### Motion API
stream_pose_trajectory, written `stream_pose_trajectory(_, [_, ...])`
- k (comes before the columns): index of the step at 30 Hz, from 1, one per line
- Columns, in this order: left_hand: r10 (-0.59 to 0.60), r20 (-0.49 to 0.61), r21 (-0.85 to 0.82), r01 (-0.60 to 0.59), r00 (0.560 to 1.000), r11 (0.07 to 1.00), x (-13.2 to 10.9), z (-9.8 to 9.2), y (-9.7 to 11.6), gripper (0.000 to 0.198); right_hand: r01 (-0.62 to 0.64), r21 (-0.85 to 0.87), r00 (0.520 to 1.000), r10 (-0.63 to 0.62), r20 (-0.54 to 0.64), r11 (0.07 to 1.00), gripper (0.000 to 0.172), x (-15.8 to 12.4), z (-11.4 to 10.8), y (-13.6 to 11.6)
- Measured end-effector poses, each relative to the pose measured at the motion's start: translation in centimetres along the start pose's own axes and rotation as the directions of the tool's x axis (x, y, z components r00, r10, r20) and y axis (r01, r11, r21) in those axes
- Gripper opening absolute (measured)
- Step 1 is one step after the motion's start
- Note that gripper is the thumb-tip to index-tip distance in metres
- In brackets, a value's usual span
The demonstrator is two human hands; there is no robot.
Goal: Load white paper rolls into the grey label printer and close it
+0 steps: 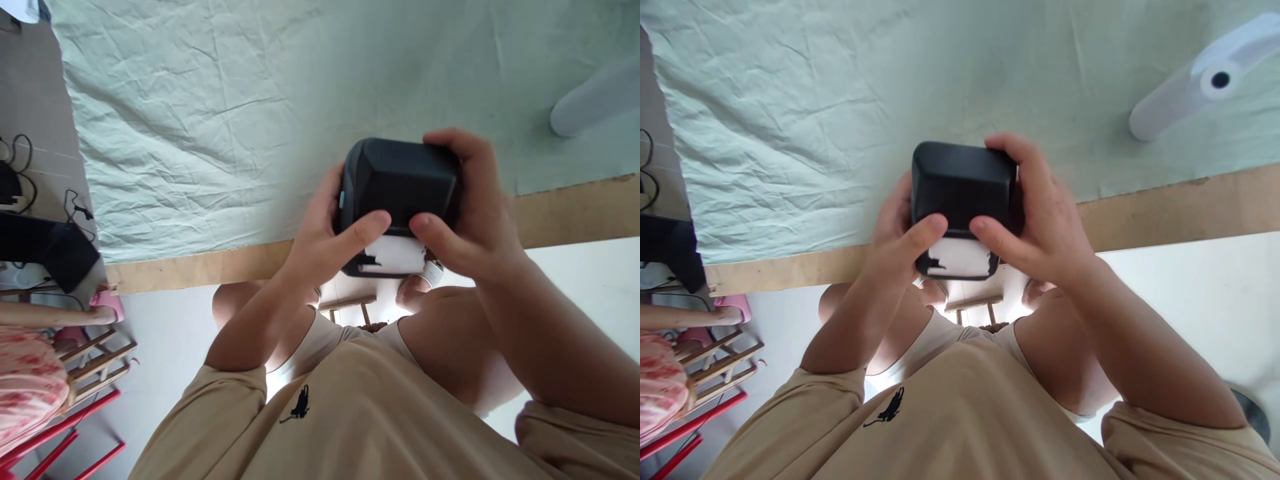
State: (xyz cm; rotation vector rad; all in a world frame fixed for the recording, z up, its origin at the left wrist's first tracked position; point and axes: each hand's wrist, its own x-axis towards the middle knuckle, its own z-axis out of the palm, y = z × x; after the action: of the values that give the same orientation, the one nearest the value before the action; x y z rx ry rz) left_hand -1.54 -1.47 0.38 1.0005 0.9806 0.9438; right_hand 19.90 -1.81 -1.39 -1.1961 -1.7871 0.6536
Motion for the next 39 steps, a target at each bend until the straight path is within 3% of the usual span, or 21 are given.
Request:
stream_pose_trajectory(2, [0.011, 0.056, -0.021, -0.010, 0.998, 1.000, -0.4, -0.7, 0.0, 0.058, -0.003, -0.001, 1.000, 0.003, 0.030, 1.000, 0.072, -0.1, -0.1, -0.4])
stream_pose_trajectory(9, [-0.010, 0.094, -0.065, 0.016, 0.995, 0.998, -0.8, -1.7, -0.3, 0.068, 0.004, 0.022, 0.991, -0.007, 0.133, 1.000, 0.083, 0.6, -1.0, -0.6])
stream_pose_trajectory(15, [0.033, 0.090, -0.018, -0.032, 0.995, 0.999, -0.5, -1.6, -0.7, 0.074, 0.030, 0.061, 0.991, -0.037, 0.127, 0.998, 0.083, 0.6, -1.0, -0.3])
stream_pose_trajectory(21, [-0.037, -0.009, -0.023, 0.037, 0.999, 0.999, -0.1, -0.3, 0.4, 0.070, -0.015, -0.021, 0.999, 0.016, 0.038, 1.000, 0.070, 0.1, -0.4, -0.5])
stream_pose_trajectory(23, [-0.104, -0.032, -0.038, 0.102, 0.994, 0.994, 0.0, 0.5, 0.9, 0.066, -0.033, -0.035, 0.999, 0.034, 0.033, 0.999, 0.070, 0.3, -0.3, -0.3])
stream_pose_trajectory(24, [-0.062, -0.061, -0.068, 0.058, 0.996, 0.996, 0.0, 0.8, 1.1, 0.064, -0.052, -0.040, 0.998, 0.053, 0.035, 0.998, 0.073, 0.5, -0.3, -0.2])
stream_pose_trajectory(25, [-0.077, -0.019, -0.075, 0.076, 0.997, 0.994, 0.1, 1.1, 1.2, 0.061, -0.078, -0.041, 0.996, 0.080, 0.047, 0.996, 0.076, 0.8, -0.4, -0.1])
stream_pose_trajectory(26, [-0.032, -0.114, -0.120, 0.018, 0.993, 0.993, 0.2, 1.4, 1.3, 0.053, -0.099, -0.035, 0.993, 0.101, 0.062, 0.995, 0.079, 1.1, -0.4, 0.1])
stream_pose_trajectory(27, [-0.022, -0.110, -0.162, 0.004, 0.994, 0.987, 0.4, 1.5, 1.2, 0.045, -0.115, -0.020, 0.990, 0.116, 0.078, 0.993, 0.081, 1.3, -0.5, 0.2])
stream_pose_trajectory(29, [0.045, -0.033, -0.245, -0.051, 0.998, 0.968, 0.9, 1.5, 0.9, 0.032, -0.136, 0.041, 0.985, 0.131, 0.116, 0.990, 0.084, 1.7, -0.5, 0.4])
stream_pose_trajectory(30, [0.058, 0.072, -0.253, -0.038, 0.996, 0.967, 1.1, 1.4, 0.7, 0.026, -0.146, 0.081, 0.982, 0.135, 0.130, 0.986, 0.084, 1.9, -0.5, 0.4])
stream_pose_trajectory(31, [0.096, 0.008, -0.296, -0.090, 0.995, 0.951, 1.4, 1.2, 0.4, 0.033, -0.154, 0.118, 0.981, 0.138, 0.136, 0.981, 0.085, 1.9, -0.5, 0.5])
stream_pose_trajectory(34, [0.125, 0.073, -0.293, -0.099, 0.989, 0.951, 1.9, 0.5, -0.5, 0.034, -0.164, 0.173, 0.982, 0.145, 0.118, 0.971, 0.087, 1.8, -0.3, 0.8])
stream_pose_trajectory(36, [0.148, 0.018, -0.304, -0.136, 0.989, 0.943, 1.9, 0.4, -0.9, 0.038, -0.153, 0.180, 0.985, 0.137, 0.102, 0.972, 0.084, 1.6, -0.2, 0.9])
stream_pose_trajectory(39, [0.042, 0.003, -0.351, -0.038, 0.999, 0.936, 1.3, 0.6, -0.8, 0.050, -0.150, 0.185, 0.986, 0.132, 0.105, 0.971, 0.080, 1.3, -0.5, 0.7])
